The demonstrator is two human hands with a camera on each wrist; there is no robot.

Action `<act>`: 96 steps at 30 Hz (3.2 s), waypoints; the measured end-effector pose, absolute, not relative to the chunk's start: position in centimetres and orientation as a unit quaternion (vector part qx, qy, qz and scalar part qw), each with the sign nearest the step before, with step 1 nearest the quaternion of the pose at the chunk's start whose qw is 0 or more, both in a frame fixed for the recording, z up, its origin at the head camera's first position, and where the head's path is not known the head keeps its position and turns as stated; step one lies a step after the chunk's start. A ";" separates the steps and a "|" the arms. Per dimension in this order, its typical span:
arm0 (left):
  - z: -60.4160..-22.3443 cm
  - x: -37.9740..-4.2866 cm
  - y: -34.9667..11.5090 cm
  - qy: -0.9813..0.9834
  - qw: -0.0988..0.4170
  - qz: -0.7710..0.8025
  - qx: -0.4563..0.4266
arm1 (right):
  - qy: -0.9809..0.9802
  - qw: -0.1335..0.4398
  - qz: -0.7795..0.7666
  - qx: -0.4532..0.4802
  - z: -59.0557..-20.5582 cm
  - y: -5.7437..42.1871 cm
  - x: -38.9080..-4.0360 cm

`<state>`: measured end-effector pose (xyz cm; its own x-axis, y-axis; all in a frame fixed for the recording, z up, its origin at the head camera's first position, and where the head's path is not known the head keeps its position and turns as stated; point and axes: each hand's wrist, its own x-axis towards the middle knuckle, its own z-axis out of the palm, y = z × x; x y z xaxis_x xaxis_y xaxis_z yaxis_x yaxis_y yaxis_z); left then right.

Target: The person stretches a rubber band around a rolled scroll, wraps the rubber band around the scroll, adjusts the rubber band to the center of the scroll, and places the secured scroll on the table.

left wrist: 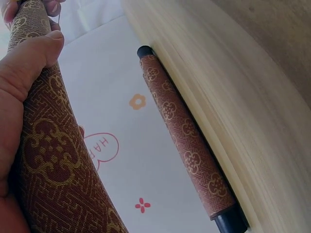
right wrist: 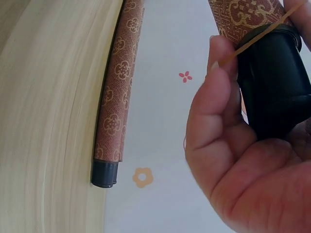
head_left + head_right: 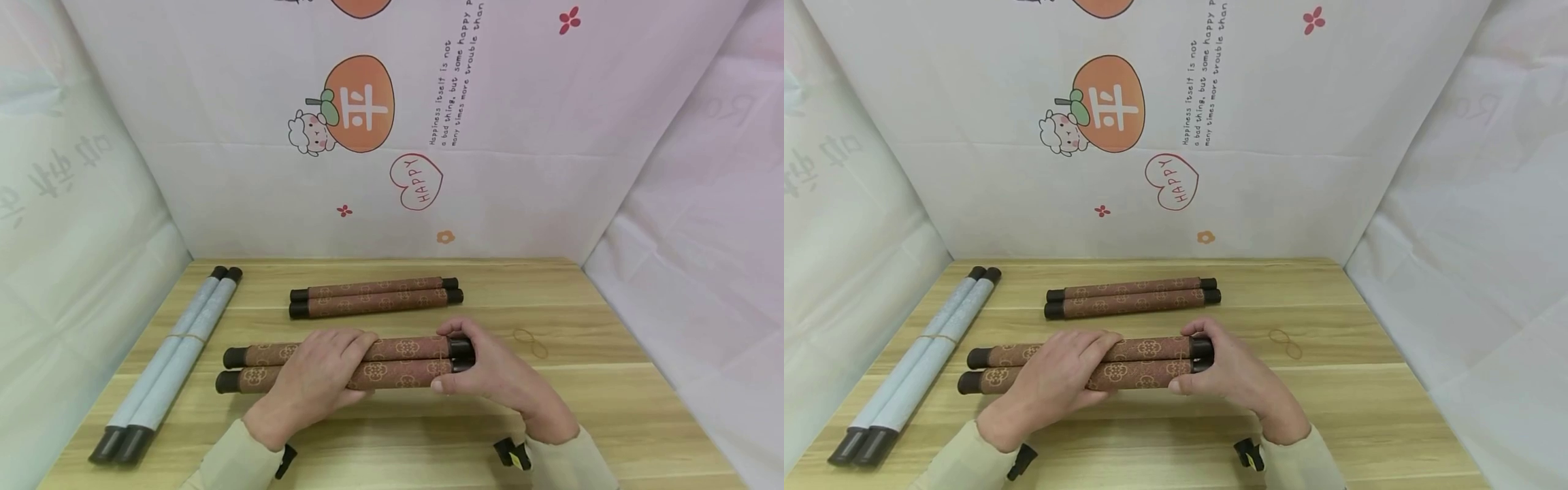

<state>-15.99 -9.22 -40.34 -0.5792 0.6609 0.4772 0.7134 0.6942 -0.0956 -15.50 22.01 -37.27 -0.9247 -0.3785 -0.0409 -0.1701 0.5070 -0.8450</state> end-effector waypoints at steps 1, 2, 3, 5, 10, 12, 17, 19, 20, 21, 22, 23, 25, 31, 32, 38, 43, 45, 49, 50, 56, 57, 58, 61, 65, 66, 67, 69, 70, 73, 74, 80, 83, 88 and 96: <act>-40.4 -16.0 -9.2 -0.887 0.246 -0.053 -0.387 | 0.860 0.110 -0.472 -0.161 -37.3 22.0 -15.5; -40.4 -16.0 -9.2 -0.887 0.246 -0.054 -0.387 | 0.860 0.108 -0.471 -0.164 -37.4 22.0 -15.6; -40.4 -16.0 -9.2 -0.887 0.247 -0.054 -0.387 | 0.859 0.107 -0.473 -0.165 -37.4 22.0 -15.6; -40.4 -16.0 -9.2 -0.886 0.248 -0.055 -0.387 | 0.852 0.109 -0.484 -0.164 -37.6 22.1 -15.7; -40.4 -16.0 -9.2 -0.886 0.249 -0.060 -0.386 | 0.832 0.128 -0.521 -0.141 -38.0 22.3 -15.7; -40.5 -16.0 -9.2 -0.887 0.246 -0.063 -0.385 | 0.823 0.135 -0.537 -0.125 -38.2 22.4 -15.7; -40.4 -16.0 -9.2 -0.890 0.242 -0.074 -0.380 | 0.751 0.160 -0.632 -0.101 -39.0 22.3 -15.6; -40.4 -16.0 -9.2 -0.891 0.241 -0.078 -0.377 | 0.717 0.165 -0.670 -0.102 -39.3 22.0 -15.6; -40.4 -16.1 -9.2 -0.892 0.240 -0.081 -0.376 | 0.710 0.161 -0.677 -0.105 -39.4 21.9 -15.6; -40.4 -16.1 -9.2 -0.892 0.239 -0.083 -0.375 | 0.704 0.159 -0.684 -0.106 -39.5 21.8 -15.6; -40.4 -16.1 -9.2 -0.892 0.239 -0.086 -0.373 | 0.701 0.156 -0.688 -0.107 -39.6 21.7 -15.5; -40.4 -16.1 -9.2 -0.893 0.239 -0.088 -0.372 | 0.697 0.154 -0.692 -0.108 -39.7 21.6 -15.5; -40.4 -16.1 -9.2 -0.895 0.239 -0.090 -0.367 | 0.696 0.149 -0.694 -0.109 -40.0 21.5 -15.5; -40.6 -16.0 -9.2 -0.900 0.238 -0.093 -0.353 | 0.683 0.145 -0.707 -0.111 -40.5 21.2 -15.3; -40.6 -16.0 -9.2 -0.901 0.238 -0.094 -0.350 | 0.683 0.142 -0.708 -0.110 -40.6 21.2 -15.2; -40.6 -15.8 -9.0 -0.907 0.232 -0.107 -0.334 | 0.718 0.110 -0.679 -0.104 -41.0 20.3 -14.7; -40.7 -15.7 -8.8 -0.907 0.238 -0.122 -0.325 | 0.750 0.079 -0.651 -0.079 -41.1 19.5 -14.1; -40.7 -15.6 -8.7 -0.910 0.238 -0.121 -0.319 | 0.772 0.066 -0.627 -0.080 -41.0 19.3 -13.7; -40.6 -15.6 -8.3 -0.915 0.234 -0.111 -0.308 | 0.823 0.018 -0.561 -0.082 -40.7 18.7 -12.7; -40.6 -15.6 -8.2 -0.916 0.233 -0.111 -0.306 | 0.832 0.004 -0.549 -0.077 -40.6 18.6 -12.4; -40.4 -15.6 -7.7 -0.914 0.208 -0.149 -0.314 | 0.837 -0.068 -0.539 -0.073 -40.3 17.5 -11.2; -40.3 -15.6 -7.6 -0.913 0.204 -0.154 -0.318 | 0.837 -0.076 -0.537 -0.076 -40.3 17.4 -11.2; -40.2 -15.6 -7.5 -0.912 0.200 -0.157 -0.322 | 0.837 -0.081 -0.536 -0.078 -40.3 17.4 -11.1; -39.8 -15.7 -7.3 -0.909 0.197 -0.154 -0.335 | 0.839 -0.087 -0.531 -0.079 -40.4 17.2 -11.0; -39.4 -15.7 -7.0 -0.906 0.205 -0.148 -0.340 | 0.840 -0.085 -0.530 -0.080 -40.5 17.2 -11.0; -39.4 -15.6 -6.9 -0.905 0.210 -0.150 -0.339 | 0.840 -0.085 -0.530 -0.080 -40.6 17.1 -11.0; -39.3 -15.6 -6.8 -0.904 0.214 -0.152 -0.338 | 0.839 -0.085 -0.532 -0.081 -40.6 17.1 -11.0; -39.3 -15.5 -6.7 -0.903 0.222 -0.156 -0.334 | 0.838 -0.087 -0.532 -0.083 -40.7 17.1 -11.1; -39.3 -15.5 -6.6 -0.903 0.223 -0.158 -0.332 | 0.837 -0.089 -0.533 -0.086 -40.7 17.1 -11.1; -39.3 -15.4 -6.5 -0.903 0.223 -0.167 -0.328 | 0.833 -0.092 -0.538 -0.091 -40.8 17.0 -11.1; -39.3 -15.4 -6.4 -0.902 0.222 -0.171 -0.328 | 0.832 -0.093 -0.539 -0.093 -40.8 17.0 -11.1; -39.2 -15.5 -6.2 -0.898 0.231 -0.176 -0.331 | 0.831 -0.093 -0.539 -0.098 -40.8 16.8 -11.0; -39.0 -15.6 -6.0 -0.901 0.233 -0.154 -0.331 | 0.837 -0.093 -0.530 -0.101 -41.0 16.8 -11.0; -38.6 -15.9 -5.6 -0.915 0.206 -0.124 -0.325 | 0.850 -0.115 -0.495 -0.136 -41.4 16.9 -11.0; -38.0 -16.1 -5.5 -0.929 0.164 -0.130 -0.304 | 0.859 -0.189 -0.432 -0.202 -41.7 17.0 -10.9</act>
